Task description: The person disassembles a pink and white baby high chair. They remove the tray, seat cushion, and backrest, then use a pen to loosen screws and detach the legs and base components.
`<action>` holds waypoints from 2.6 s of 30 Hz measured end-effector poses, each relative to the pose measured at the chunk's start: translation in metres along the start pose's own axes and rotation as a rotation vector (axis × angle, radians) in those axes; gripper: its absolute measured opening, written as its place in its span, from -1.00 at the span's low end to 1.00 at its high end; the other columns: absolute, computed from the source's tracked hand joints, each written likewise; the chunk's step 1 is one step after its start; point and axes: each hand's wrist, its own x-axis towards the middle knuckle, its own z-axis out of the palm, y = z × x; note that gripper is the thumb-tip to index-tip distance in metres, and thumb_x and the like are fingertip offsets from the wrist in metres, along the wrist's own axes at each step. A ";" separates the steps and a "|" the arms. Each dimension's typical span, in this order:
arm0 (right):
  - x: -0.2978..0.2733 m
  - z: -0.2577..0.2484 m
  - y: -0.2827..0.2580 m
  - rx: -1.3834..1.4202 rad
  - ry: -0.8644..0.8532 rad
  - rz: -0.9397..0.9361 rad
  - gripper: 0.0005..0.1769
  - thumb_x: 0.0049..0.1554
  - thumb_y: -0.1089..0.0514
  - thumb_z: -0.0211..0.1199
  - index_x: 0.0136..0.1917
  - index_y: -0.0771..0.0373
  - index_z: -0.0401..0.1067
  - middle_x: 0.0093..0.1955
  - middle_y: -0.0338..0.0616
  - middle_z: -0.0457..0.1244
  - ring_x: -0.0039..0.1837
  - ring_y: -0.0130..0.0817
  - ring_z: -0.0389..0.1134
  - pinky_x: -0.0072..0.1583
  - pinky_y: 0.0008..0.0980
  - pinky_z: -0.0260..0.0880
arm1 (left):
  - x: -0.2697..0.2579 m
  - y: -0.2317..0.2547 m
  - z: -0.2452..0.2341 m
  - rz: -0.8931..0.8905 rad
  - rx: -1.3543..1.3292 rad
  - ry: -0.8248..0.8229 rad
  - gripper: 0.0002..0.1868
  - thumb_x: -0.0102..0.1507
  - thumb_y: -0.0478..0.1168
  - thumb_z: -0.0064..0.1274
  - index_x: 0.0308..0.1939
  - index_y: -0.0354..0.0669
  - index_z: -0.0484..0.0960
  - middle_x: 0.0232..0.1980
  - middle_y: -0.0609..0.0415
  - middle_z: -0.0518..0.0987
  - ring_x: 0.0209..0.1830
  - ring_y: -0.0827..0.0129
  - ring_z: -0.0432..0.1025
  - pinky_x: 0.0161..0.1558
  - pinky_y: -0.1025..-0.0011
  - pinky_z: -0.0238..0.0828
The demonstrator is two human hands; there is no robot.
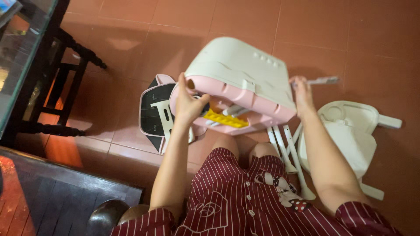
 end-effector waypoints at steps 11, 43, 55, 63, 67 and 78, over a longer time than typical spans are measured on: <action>-0.071 -0.030 0.020 -0.806 0.424 -0.416 -0.53 0.46 -0.12 0.05 -0.10 0.30 0.37 -0.14 -0.14 0.22 -0.06 -0.34 0.22 0.03 -0.32 0.26 | -0.039 0.033 0.069 0.128 0.089 -0.115 0.23 -0.01 -0.13 0.29 0.59 -0.15 -0.17 0.01 -0.23 0.66 -0.26 -0.04 0.62 -0.15 0.14 0.55; -0.284 0.070 -0.059 -0.066 0.011 0.014 -0.56 0.04 0.31 0.48 -0.17 0.12 0.17 -0.16 -0.15 0.28 -0.14 -0.49 0.37 -0.10 -0.52 0.43 | 0.035 0.109 0.194 0.645 0.491 -0.478 -0.01 -0.14 0.46 0.26 0.15 -0.16 0.62 0.10 -0.24 0.61 0.15 -0.16 0.43 0.12 -0.09 0.28; -0.322 0.092 -0.106 -0.625 -0.141 0.353 -0.37 -0.07 0.21 0.49 0.25 0.21 0.38 -0.10 -0.04 0.40 -0.16 -0.31 0.48 -0.12 -0.33 0.52 | 0.113 0.074 0.147 0.164 0.416 -0.645 -0.15 -0.05 0.56 0.01 -0.21 -0.13 0.80 -0.17 -0.14 0.72 -0.11 0.06 0.63 -0.01 0.15 0.49; -0.266 -0.016 -0.027 -0.270 0.398 0.480 -0.52 0.09 0.19 0.41 0.13 0.42 0.22 -0.02 0.16 0.38 -0.04 -0.17 0.54 -0.10 -0.29 0.55 | 0.128 0.028 0.087 0.049 0.296 -0.447 -0.14 0.03 0.54 -0.01 -0.10 -0.15 0.79 -0.16 -0.13 0.72 -0.06 0.08 0.62 0.07 0.24 0.45; -0.240 -0.080 0.057 -0.094 0.496 0.505 -0.53 0.20 0.18 0.43 0.12 0.50 0.22 0.01 0.13 0.34 -0.06 -0.06 0.42 -0.24 -0.21 0.39 | 0.126 0.032 0.094 0.048 0.348 -0.422 -0.11 0.09 0.56 -0.02 -0.09 -0.20 0.78 -0.14 -0.19 0.70 -0.02 0.05 0.61 0.12 0.22 0.43; -0.228 -0.131 0.137 0.032 0.678 0.752 -0.63 0.28 0.09 0.21 0.07 0.53 0.44 0.01 0.14 0.37 -0.03 0.00 0.46 -0.09 0.02 0.56 | 0.134 0.044 0.122 0.025 0.403 -0.475 -0.16 0.09 0.57 -0.09 -0.10 -0.07 0.79 -0.14 -0.12 0.72 -0.02 0.06 0.59 0.11 0.20 0.41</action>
